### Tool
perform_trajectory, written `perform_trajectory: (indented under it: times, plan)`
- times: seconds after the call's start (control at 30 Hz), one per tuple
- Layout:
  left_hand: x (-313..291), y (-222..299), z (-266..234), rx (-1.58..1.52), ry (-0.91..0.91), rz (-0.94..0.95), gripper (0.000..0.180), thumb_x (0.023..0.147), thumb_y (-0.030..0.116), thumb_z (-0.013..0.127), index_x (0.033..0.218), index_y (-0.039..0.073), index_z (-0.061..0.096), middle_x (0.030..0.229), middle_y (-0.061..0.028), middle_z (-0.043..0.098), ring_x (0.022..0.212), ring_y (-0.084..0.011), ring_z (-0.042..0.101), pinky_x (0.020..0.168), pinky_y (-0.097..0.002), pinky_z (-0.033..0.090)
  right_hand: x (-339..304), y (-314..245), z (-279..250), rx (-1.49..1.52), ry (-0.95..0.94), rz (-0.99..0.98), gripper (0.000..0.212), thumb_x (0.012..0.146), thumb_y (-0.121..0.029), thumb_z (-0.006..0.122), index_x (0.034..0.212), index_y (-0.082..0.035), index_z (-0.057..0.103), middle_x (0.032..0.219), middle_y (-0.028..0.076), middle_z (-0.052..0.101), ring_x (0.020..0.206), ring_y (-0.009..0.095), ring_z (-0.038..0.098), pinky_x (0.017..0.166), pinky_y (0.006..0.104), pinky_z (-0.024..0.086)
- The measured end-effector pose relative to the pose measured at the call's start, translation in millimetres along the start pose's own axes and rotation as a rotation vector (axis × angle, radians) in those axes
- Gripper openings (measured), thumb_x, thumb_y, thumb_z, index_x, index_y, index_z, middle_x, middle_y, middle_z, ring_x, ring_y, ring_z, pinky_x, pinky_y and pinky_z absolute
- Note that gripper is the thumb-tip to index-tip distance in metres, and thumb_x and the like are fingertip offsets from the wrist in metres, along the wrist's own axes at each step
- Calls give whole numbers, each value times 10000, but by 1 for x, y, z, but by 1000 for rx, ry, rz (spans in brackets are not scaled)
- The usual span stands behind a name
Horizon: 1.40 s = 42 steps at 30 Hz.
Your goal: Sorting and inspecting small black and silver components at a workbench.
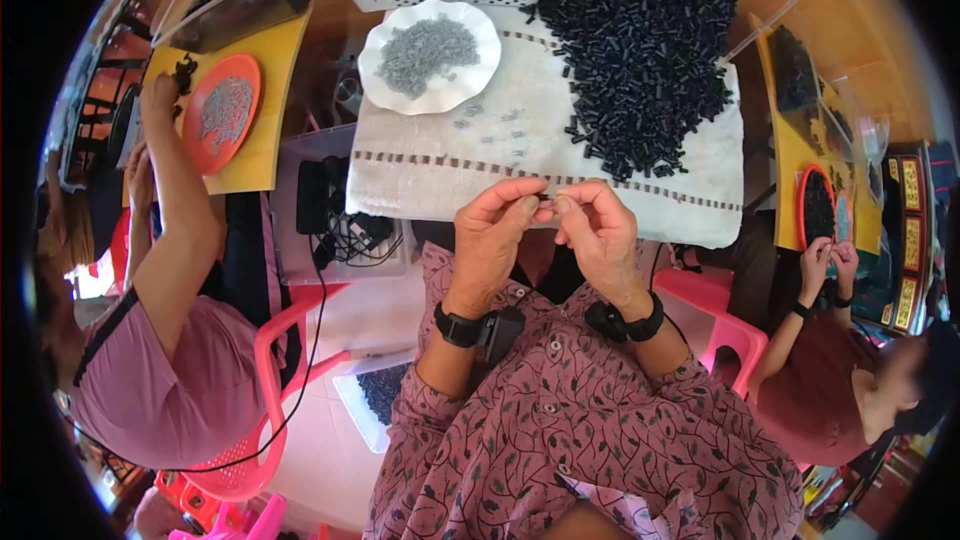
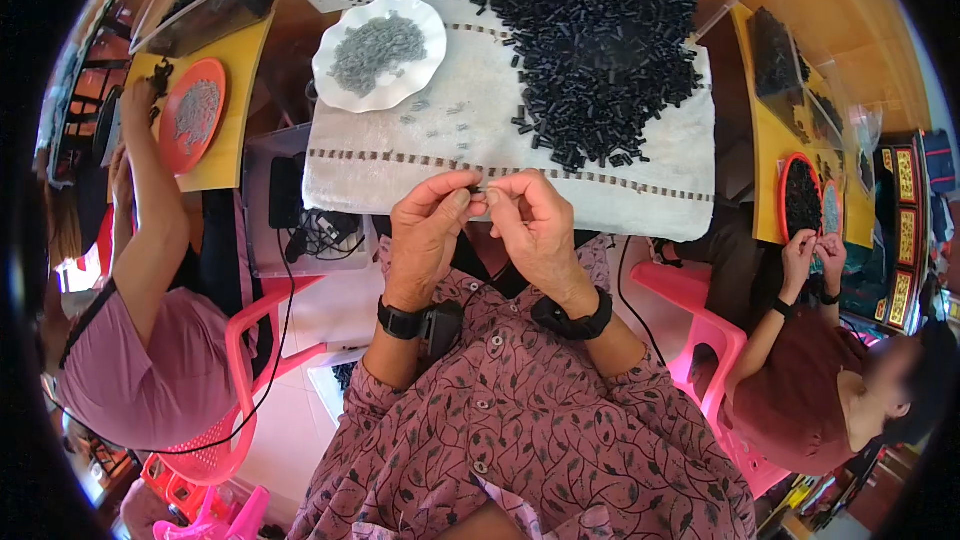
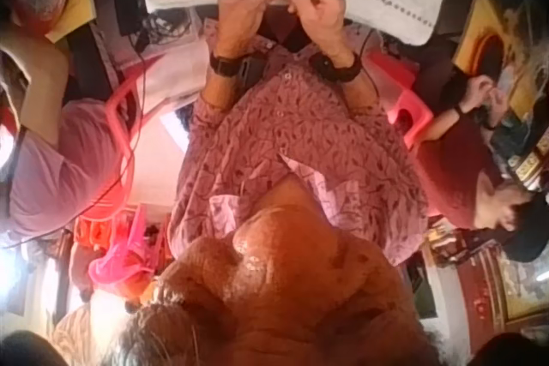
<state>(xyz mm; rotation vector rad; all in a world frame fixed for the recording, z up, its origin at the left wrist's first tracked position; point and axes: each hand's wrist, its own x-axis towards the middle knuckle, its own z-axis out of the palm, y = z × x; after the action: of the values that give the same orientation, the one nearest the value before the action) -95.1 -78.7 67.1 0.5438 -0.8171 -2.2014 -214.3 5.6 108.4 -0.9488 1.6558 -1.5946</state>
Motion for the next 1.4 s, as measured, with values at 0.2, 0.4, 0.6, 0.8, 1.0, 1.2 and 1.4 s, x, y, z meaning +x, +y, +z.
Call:
perform_trajectory:
  times: [0.2, 0.4, 0.6, 0.8, 1.0, 1.2, 1.4]
  plan:
    - [4, -7, -2, 179, 53, 13, 202, 961, 0, 594, 1150, -35, 654, 1081, -75, 663, 893, -140, 668, 822, -258, 558, 2, 8, -9, -91, 37, -36, 70, 956, -47, 606, 986, 16, 594, 785, 11, 601, 630, 45, 570, 552, 197, 480]
    - [23, -24, 5, 441, 135, 160, 101, 918, -31, 631, 1011, -39, 671, 997, -76, 643, 827, -133, 659, 742, -257, 576, 3, 23, -37, -167, 110, 18, 83, 956, -66, 609, 1007, -1, 619, 778, -5, 607, 611, 48, 558, 545, 197, 445]
    - [59, -28, 18, 1040, 105, 407, 137, 803, -43, 671, 928, 11, 689, 873, -155, 655, 729, -292, 663, 661, -356, 534, 1, 28, -55, -180, 202, 51, 85, 946, -64, 602, 998, 2, 620, 812, 16, 638, 607, 65, 565, 558, 213, 453]
    - [77, -22, 34, 1306, 30, 476, 156, 802, -12, 642, 938, 36, 704, 860, -180, 641, 740, -372, 642, 674, -438, 526, -1, 27, -61, -152, 224, 66, 82, 940, -60, 599, 978, 10, 619, 804, 24, 643, 605, 74, 583, 554, 222, 467]
    - [87, -21, 43, 1448, 6, 414, 179, 822, 67, 641, 984, 88, 714, 898, -178, 607, 748, -372, 639, 681, -456, 527, 0, 35, -61, -169, 212, 16, 81, 940, -56, 631, 964, 16, 603, 762, 26, 633, 596, 58, 583, 536, 221, 479]
    - [92, -23, 48, 1617, -14, 374, 199, 815, 66, 665, 1000, 99, 729, 877, -167, 602, 782, -373, 629, 706, -447, 522, 1, 33, -58, -120, 217, -12, 65, 935, -41, 633, 959, 12, 605, 744, 13, 620, 592, 47, 573, 519, 212, 458]
    - [92, -29, 43, 1570, -44, 461, 159, 862, 64, 613, 974, 93, 723, 894, -174, 587, 747, -377, 641, 662, -464, 528, 3, 36, -59, -130, 207, -18, 66, 936, -40, 629, 951, 18, 601, 733, 9, 605, 578, 44, 550, 508, 210, 445]
